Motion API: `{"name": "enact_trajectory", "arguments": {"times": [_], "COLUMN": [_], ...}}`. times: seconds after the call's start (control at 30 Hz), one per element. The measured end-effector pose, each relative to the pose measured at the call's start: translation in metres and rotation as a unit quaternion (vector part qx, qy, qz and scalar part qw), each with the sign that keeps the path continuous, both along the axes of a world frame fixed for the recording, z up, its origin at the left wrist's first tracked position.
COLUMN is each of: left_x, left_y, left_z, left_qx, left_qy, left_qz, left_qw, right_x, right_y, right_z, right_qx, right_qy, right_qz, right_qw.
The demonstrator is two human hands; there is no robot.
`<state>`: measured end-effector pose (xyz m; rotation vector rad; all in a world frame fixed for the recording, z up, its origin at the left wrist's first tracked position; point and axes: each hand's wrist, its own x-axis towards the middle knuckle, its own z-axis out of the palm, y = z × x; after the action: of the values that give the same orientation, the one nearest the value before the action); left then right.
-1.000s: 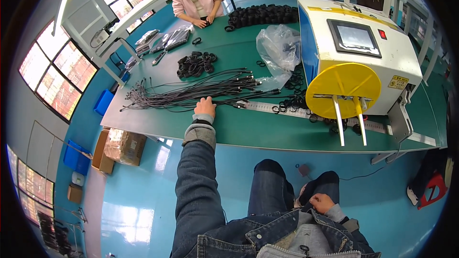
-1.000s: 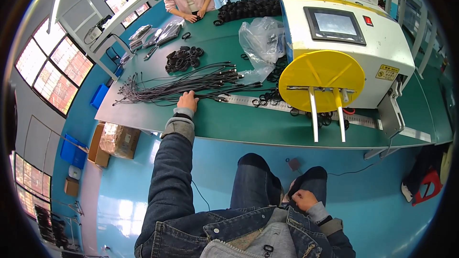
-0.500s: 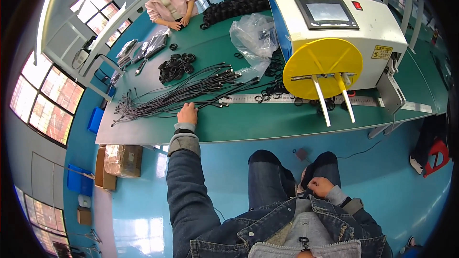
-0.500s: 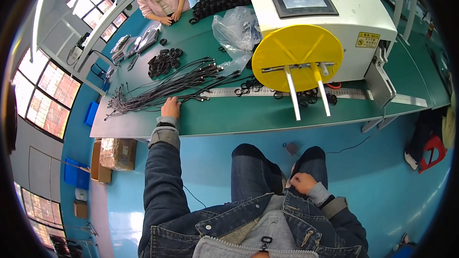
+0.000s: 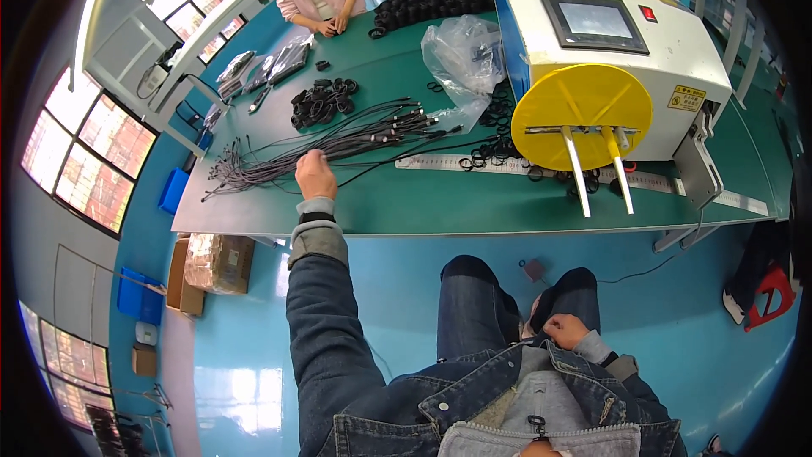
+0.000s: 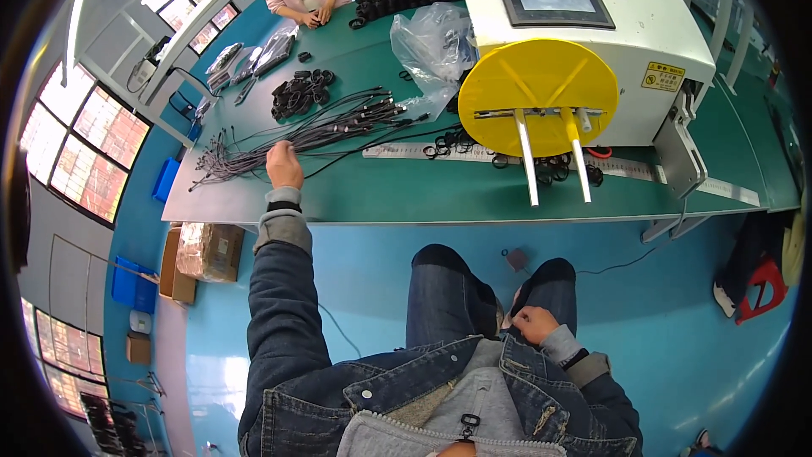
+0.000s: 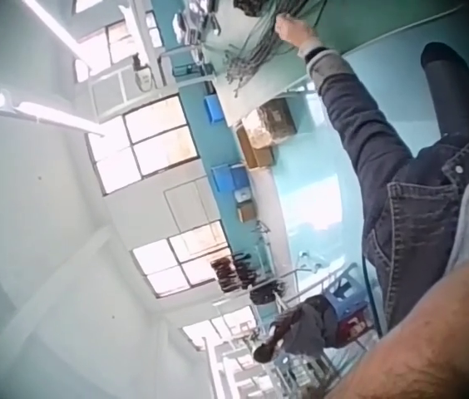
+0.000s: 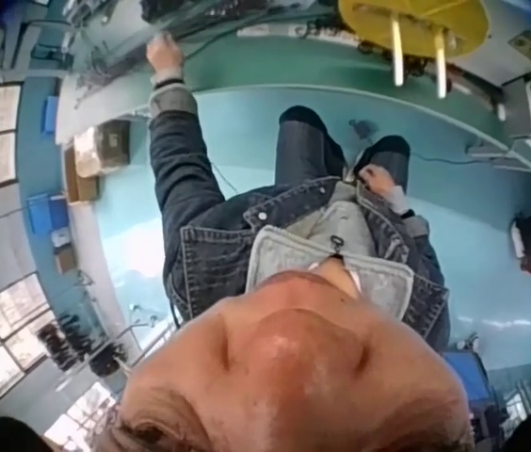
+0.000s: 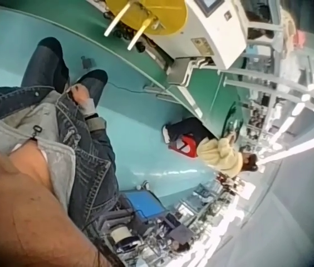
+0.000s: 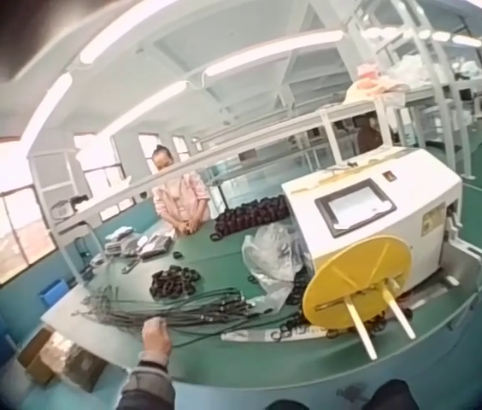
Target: The person picks up a cable, winds it around the spindles of a machine, and removes the coiled cable. They then secure the coil with a rubber band and place the finished cable onto a pile on the table.
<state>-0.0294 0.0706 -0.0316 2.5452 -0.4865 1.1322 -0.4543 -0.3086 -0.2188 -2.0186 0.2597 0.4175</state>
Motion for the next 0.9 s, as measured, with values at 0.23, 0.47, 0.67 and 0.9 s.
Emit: {"name": "enact_trajectory", "arguments": {"times": [0.23,0.47,0.67,0.9], "left_x": [-0.056,-0.192,-0.302,-0.339], "left_y": [0.0,-0.039,-0.097,-0.123], "left_z": [0.008,0.038,0.023,0.038], "left_qx": [0.025,0.023,-0.011,-0.132], "left_qy": [0.038,0.022,0.161,0.572], "left_qz": [-0.118,-0.263,-0.415,-0.513], "left_qw": [0.992,0.964,0.896,0.627], "right_x": [0.009,0.018,0.044,0.032], "right_y": [0.004,0.004,0.04,0.009], "right_z": [0.003,0.033,0.171,0.159], "right_qx": [0.009,0.089,-0.04,-0.294], "right_qy": [0.029,-0.083,-0.382,-0.518], "right_qz": [0.015,-0.075,-0.03,0.028], "right_qw": [0.999,0.99,0.923,0.803]}}
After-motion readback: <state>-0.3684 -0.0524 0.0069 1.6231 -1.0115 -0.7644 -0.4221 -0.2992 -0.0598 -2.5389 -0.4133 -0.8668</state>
